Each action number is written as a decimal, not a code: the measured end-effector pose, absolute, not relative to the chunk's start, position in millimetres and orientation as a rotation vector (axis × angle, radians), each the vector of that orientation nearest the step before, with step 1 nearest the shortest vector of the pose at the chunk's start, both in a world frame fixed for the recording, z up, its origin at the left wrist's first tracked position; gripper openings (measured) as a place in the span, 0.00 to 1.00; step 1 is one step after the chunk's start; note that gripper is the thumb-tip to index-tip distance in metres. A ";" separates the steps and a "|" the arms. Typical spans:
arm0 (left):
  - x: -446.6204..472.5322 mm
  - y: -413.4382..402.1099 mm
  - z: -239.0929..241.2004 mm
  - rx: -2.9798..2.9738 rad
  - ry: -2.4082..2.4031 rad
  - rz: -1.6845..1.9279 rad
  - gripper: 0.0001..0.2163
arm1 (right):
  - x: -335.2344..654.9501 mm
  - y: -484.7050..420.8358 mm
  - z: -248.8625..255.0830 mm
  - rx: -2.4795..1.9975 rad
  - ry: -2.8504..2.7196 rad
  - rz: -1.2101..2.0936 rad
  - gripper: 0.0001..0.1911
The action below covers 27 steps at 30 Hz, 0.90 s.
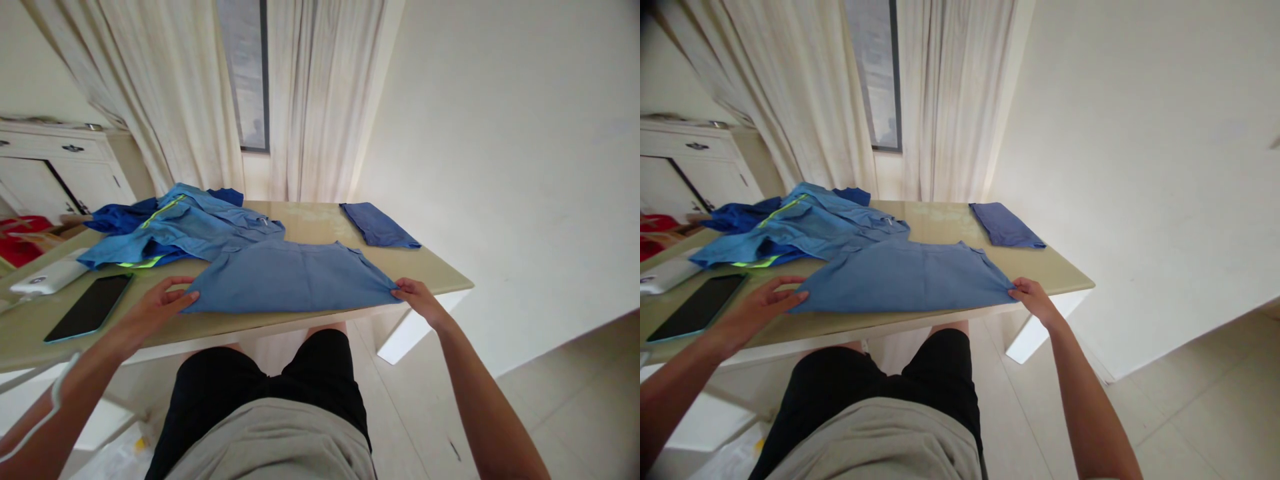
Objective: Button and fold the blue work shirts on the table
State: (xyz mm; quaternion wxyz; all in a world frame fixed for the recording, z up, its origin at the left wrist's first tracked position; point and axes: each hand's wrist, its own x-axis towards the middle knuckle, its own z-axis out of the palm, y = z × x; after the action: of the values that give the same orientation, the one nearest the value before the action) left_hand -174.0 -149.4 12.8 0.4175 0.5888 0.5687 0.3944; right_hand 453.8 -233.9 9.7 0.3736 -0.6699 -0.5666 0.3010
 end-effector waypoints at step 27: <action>-80.2 6.9 38.2 2.476 1.278 0.463 0.18 | 398.0 -58.5 47.2 -2.044 -2.197 0.063 0.17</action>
State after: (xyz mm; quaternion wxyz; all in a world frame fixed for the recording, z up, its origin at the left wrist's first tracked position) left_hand -80.2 6.9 38.2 0.1577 0.8656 0.4468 0.1620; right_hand 398.0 -58.5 47.2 0.0701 -0.6793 -0.7302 0.0209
